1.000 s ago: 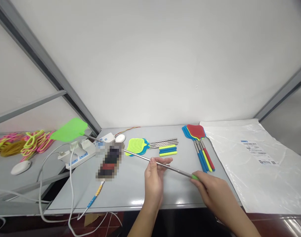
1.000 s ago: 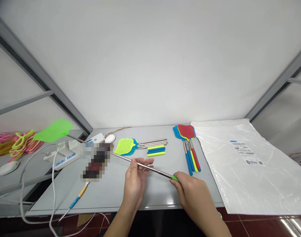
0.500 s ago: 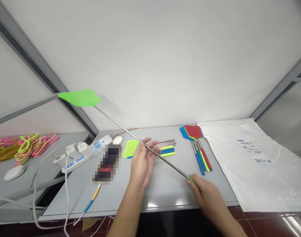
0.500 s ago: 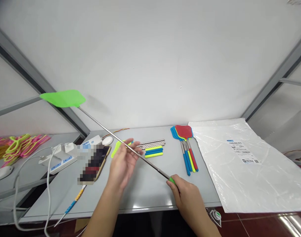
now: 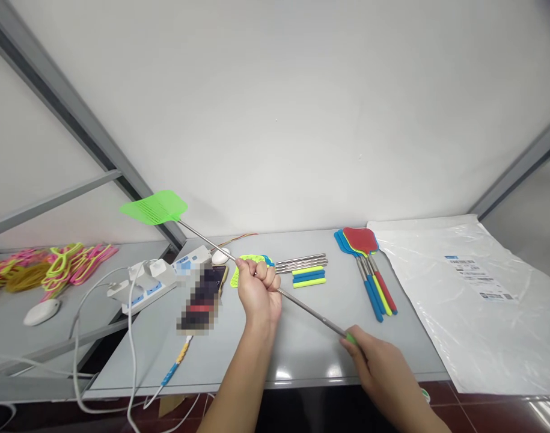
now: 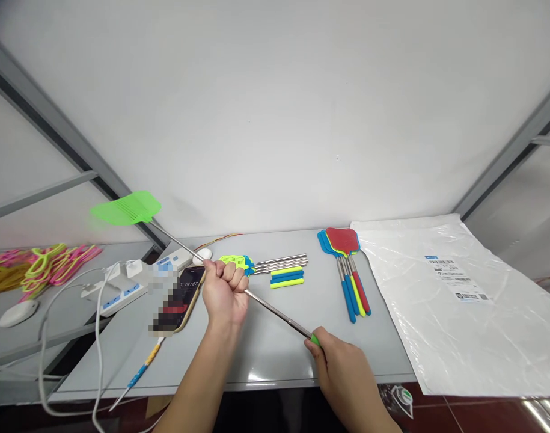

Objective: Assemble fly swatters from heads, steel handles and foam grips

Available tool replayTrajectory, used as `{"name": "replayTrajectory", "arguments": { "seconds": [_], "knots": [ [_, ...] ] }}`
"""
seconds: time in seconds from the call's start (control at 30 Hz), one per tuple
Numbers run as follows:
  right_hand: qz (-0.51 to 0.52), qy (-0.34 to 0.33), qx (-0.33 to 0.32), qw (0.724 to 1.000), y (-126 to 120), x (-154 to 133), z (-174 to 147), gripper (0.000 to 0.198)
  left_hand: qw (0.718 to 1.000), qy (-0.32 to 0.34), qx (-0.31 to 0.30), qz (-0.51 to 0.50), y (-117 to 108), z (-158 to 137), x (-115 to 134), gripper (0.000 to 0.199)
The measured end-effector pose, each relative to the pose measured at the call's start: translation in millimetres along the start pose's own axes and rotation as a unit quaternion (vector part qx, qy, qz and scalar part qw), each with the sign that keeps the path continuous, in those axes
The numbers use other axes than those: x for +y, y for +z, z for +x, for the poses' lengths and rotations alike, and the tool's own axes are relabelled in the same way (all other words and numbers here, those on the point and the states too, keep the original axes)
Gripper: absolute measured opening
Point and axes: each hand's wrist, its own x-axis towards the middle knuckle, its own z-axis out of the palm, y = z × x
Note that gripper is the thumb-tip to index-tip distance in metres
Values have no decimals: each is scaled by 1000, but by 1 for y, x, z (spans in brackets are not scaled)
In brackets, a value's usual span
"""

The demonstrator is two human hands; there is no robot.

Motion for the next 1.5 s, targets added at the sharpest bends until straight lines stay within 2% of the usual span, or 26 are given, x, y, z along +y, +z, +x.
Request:
{"name": "replayTrajectory", "arguments": {
  "seconds": [0.17, 0.37, 0.5, 0.63, 0.7, 0.77, 0.87, 0.93, 1.03, 1.13, 1.2, 1.23, 1.3, 1.37, 1.43, 1.5],
  "knots": [
    [-10, 8, -3, 1000, -5, 2, -1, 28, 1000, -4, 10, -7, 2, -1, -1, 46],
    [53, 22, -10, 998, -5, 5, 0, 31, 997, 3, -70, 24, 4, -13, -20, 39],
    [86, 36, -9, 996, -3, 9, -1, 33, 986, -64, -122, 93, -4, -30, -35, 34],
    [108, 30, -12, 994, -4, 16, -6, 33, 972, -107, -165, 126, -14, -18, -16, 34],
    [103, 24, -17, 994, -4, 19, -8, 31, 981, -70, -155, 93, -17, -1, 3, 38],
    [94, 17, -25, 995, -2, 20, -9, 30, 992, 8, -110, 68, -18, 15, 19, 34],
    [89, 13, -35, 995, 3, 20, -9, 30, 991, 72, -60, 92, -19, 19, 20, 33],
    [94, 17, -36, 995, 6, 22, -8, 31, 987, 46, -80, 133, -22, 7, 7, 35],
    [98, 26, -32, 994, 6, 29, -9, 33, 977, -49, -128, 162, -29, -15, -13, 32],
    [95, 33, -41, 994, 4, 36, -14, 32, 973, -102, -143, 152, -39, -17, -10, 35],
    [96, 27, -52, 994, 5, 38, -18, 31, 979, -100, -133, 113, -44, -4, 5, 39],
    [98, 21, -59, 993, 6, 37, -19, 31, 986, -80, -118, 89, -46, 5, 13, 40],
    [102, 13, -72, 992, 8, 35, -19, 31, 996, -8, -68, 54, -47, 19, 24, 39],
    [105, 11, -77, 991, 10, 30, -15, 31, 997, 44, -32, 46, -46, 23, 23, 36],
    [100, 18, -71, 992, 10, 25, -10, 32, 996, 29, -47, 64, -42, 16, 11, 35],
    [93, 30, -63, 993, 7, 22, -6, 34, 990, -50, -97, 92, -40, 4, -4, 35]
  ]
}}
